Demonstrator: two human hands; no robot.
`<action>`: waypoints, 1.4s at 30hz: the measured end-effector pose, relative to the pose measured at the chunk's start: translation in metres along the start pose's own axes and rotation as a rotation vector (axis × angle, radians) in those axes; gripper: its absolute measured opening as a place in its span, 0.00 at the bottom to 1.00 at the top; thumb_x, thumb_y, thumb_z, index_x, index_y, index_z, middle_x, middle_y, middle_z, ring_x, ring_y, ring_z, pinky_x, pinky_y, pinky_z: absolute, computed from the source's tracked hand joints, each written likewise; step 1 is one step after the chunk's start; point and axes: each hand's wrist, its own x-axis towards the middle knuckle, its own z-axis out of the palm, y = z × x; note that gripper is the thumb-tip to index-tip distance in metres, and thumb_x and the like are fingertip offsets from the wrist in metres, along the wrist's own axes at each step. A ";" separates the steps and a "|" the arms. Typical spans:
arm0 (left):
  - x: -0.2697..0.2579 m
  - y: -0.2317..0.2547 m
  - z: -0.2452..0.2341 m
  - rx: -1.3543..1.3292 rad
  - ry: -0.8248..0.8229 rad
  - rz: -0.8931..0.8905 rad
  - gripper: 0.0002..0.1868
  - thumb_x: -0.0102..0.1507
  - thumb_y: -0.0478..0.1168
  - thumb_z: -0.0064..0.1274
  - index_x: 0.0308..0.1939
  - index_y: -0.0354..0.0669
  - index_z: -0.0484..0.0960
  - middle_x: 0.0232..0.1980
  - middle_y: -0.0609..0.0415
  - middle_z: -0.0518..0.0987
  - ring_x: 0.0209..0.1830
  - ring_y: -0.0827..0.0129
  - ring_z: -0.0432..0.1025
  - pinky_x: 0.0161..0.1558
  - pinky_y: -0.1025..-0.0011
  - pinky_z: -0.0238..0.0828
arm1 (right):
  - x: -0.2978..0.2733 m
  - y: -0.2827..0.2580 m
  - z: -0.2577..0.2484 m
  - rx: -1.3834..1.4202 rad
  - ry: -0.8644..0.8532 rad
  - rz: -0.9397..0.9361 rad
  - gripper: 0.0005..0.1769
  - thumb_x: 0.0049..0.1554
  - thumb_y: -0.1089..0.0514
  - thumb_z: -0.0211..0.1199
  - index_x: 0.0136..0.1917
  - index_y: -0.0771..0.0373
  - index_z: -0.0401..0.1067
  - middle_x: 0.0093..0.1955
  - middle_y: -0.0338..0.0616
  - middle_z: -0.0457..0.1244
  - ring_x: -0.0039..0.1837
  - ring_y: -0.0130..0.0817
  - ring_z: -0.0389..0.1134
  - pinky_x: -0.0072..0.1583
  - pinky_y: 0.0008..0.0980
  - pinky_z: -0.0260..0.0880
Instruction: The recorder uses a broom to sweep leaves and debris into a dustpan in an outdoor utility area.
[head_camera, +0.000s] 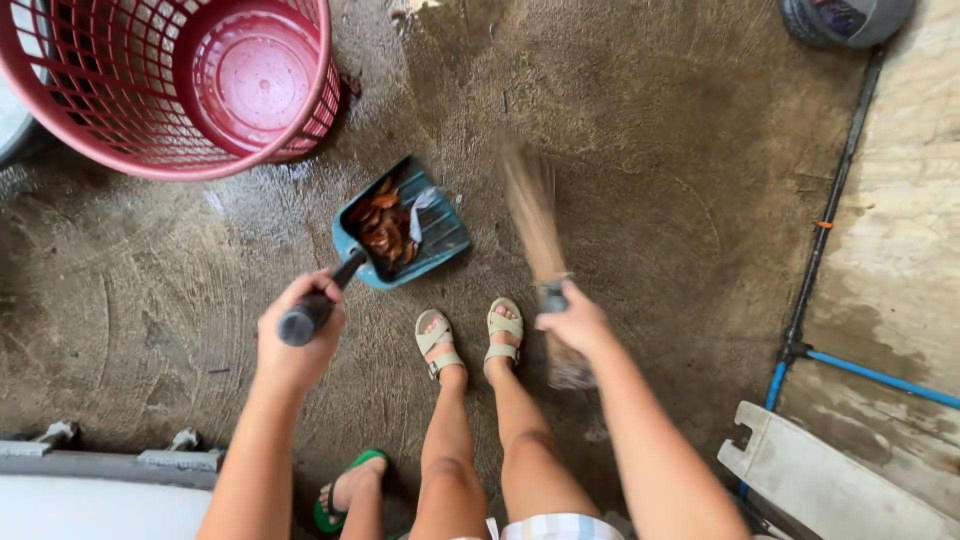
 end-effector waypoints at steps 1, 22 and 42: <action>0.001 0.001 0.005 0.002 -0.001 0.002 0.12 0.56 0.29 0.58 0.41 0.45 0.78 0.53 0.54 0.83 0.50 0.69 0.78 0.50 0.70 0.72 | 0.009 0.000 0.016 0.003 0.000 -0.001 0.59 0.38 0.54 0.73 0.82 0.51 0.54 0.65 0.51 0.67 0.63 0.40 0.69 0.65 0.35 0.67; 0.005 0.008 0.022 -0.402 0.391 -0.347 0.11 0.59 0.24 0.55 0.42 0.42 0.76 0.59 0.48 0.78 0.63 0.67 0.72 0.63 0.71 0.64 | 0.011 -0.136 -0.049 -0.171 -0.001 -0.304 0.60 0.38 0.49 0.75 0.81 0.46 0.52 0.61 0.58 0.68 0.62 0.47 0.72 0.63 0.38 0.70; 0.065 -0.056 0.049 -0.632 0.544 -0.818 0.36 0.64 0.37 0.47 0.76 0.42 0.57 0.78 0.41 0.62 0.72 0.59 0.64 0.62 0.62 0.65 | 0.180 -0.350 -0.073 -0.888 0.024 -0.330 0.63 0.45 0.43 0.73 0.84 0.46 0.41 0.71 0.58 0.59 0.69 0.55 0.65 0.67 0.48 0.67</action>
